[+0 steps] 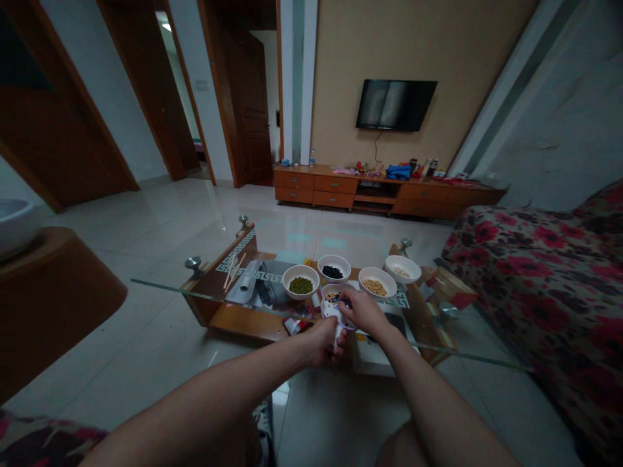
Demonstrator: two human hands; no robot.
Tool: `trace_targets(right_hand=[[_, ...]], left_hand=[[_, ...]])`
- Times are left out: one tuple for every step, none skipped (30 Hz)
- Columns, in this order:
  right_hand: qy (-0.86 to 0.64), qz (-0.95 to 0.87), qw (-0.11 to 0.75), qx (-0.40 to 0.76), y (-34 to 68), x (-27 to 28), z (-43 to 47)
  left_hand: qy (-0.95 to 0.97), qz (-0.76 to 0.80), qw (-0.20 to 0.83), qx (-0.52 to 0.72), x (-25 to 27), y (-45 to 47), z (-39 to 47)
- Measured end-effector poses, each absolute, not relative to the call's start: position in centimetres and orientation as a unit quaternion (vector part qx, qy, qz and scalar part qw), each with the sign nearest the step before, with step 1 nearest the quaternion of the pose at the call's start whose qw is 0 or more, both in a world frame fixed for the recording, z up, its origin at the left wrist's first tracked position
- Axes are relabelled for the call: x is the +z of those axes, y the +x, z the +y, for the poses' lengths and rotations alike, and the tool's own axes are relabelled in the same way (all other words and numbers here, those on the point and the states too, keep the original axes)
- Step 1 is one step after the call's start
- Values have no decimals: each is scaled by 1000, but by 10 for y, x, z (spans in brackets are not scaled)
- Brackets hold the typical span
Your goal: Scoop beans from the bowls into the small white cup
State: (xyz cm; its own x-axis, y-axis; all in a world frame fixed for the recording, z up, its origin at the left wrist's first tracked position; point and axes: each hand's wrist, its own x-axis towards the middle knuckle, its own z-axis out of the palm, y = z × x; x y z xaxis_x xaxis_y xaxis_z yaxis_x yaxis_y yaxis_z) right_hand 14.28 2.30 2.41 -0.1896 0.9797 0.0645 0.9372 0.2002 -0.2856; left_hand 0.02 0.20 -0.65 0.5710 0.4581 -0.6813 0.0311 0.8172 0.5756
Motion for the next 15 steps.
trace_targets(right_hand=[[-624,-767,115,93,143,23,23],[-623,-768,114,95,143,23,23],[-622,-769,113,96,143,22,23],[-622,-769,111,97,143,22,23],[-623,-768,110,98,143,21,24],[-624,-768,108,98,143,21,24],[-624,-768,107,99,143,21,24],[-624,-768,106,99,143,21,24],[-624,-768,105,100,143,20,24],[-624,-768,104,101,143,20,24],[-625,-767,103,101,143,20,24],[-626,-767,103,102,143,20,24],[-627,-766,102,102,143,20,24],[-628,-765,101,102,143,20,24],[-630,-764,100,103,143,20,24]], left_hand=[[269,449,843,124,-6,0,2],[266,451,843,123,-5,0,2],[265,452,843,123,-5,0,2],[264,453,843,124,-5,0,2],[264,454,842,124,-5,0,2],[263,455,842,124,-5,0,3],[264,455,841,124,-6,0,3],[264,454,842,125,-6,0,3],[264,453,842,126,-6,0,3],[265,451,843,126,-7,0,3],[267,448,844,126,-7,0,3],[268,445,845,126,-7,0,3],[271,441,846,127,-8,1,3],[276,436,847,130,-8,1,3],[283,429,847,134,-9,0,3]])
